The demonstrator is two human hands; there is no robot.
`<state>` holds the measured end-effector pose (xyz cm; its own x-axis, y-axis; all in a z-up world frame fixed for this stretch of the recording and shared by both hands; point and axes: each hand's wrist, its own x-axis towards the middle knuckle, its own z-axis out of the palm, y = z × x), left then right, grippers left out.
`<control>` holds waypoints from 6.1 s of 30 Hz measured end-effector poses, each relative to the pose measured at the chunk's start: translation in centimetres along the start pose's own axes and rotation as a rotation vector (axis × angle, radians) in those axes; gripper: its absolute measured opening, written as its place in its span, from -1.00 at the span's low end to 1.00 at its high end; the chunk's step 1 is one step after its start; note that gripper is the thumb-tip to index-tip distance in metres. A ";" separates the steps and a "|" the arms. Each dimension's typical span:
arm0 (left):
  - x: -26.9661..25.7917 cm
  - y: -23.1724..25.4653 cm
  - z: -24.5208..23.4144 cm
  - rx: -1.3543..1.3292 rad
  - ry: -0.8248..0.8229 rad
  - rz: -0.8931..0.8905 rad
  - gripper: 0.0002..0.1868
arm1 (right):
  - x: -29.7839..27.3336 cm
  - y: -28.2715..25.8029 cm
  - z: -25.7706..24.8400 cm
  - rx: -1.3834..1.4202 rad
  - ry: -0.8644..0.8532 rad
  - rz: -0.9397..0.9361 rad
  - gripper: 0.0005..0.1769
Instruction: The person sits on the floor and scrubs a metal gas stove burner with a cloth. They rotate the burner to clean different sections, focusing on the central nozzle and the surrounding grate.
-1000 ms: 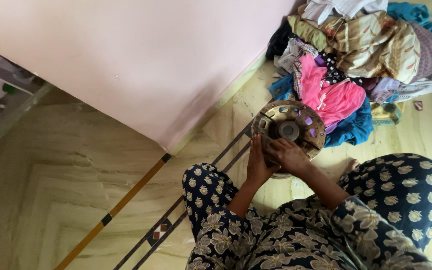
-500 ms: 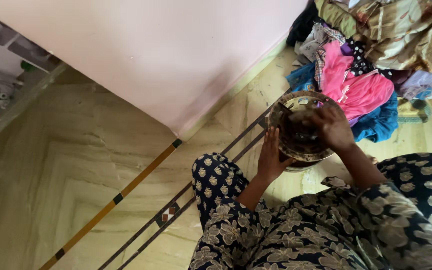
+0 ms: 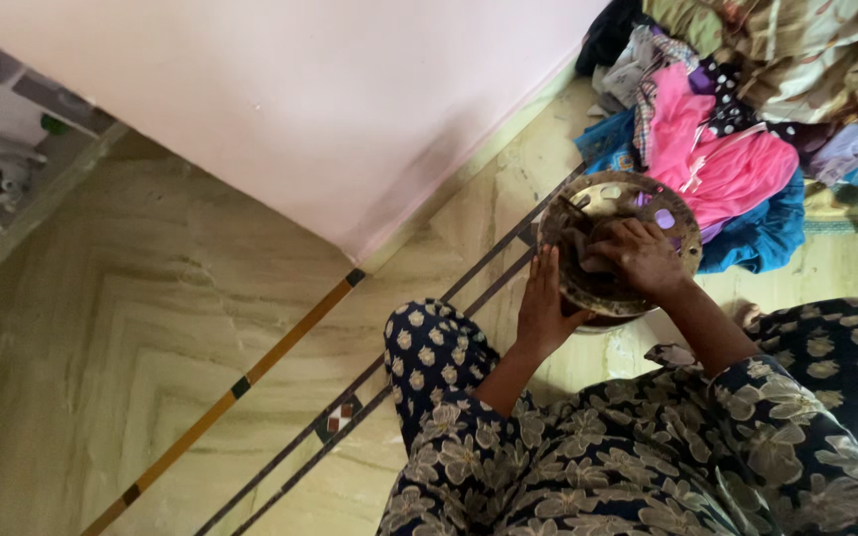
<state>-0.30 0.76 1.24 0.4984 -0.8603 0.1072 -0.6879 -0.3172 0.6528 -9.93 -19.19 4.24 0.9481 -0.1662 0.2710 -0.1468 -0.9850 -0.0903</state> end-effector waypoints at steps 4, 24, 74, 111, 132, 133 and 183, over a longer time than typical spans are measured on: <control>0.1 -0.1 0.2 0.033 0.029 0.012 0.36 | 0.1 4.2 -2.9 0.370 0.271 0.083 -0.72; 0.4 1.2 1.4 0.120 0.091 0.050 0.35 | -4.9 0.0 1.0 -0.080 0.245 0.450 -0.77; 0.8 0.9 1.7 0.188 0.069 0.092 0.34 | -2.9 1.6 -0.9 0.346 0.439 0.510 -0.75; 0.8 1.0 0.8 0.146 0.019 0.151 0.27 | -11.9 -9.1 -3.3 0.408 0.071 0.377 -0.80; -0.9 0.0 1.1 0.147 0.009 0.176 0.14 | -3.9 -7.0 1.5 -0.097 -0.295 0.479 -0.51; -0.9 0.1 0.9 0.141 0.004 0.166 0.14 | -4.4 -6.3 1.7 -0.124 -0.268 0.486 -0.57; -1.8 4.5 2.5 0.228 0.152 0.320 -0.37 | -9.1 -8.7 -1.3 0.172 0.275 0.361 -0.49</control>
<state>-5.60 -0.14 2.15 0.3006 -0.8666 0.3982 -0.9114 -0.1381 0.3876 -17.65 -9.16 3.83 0.7321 -0.5246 0.4344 -0.3816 -0.8442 -0.3764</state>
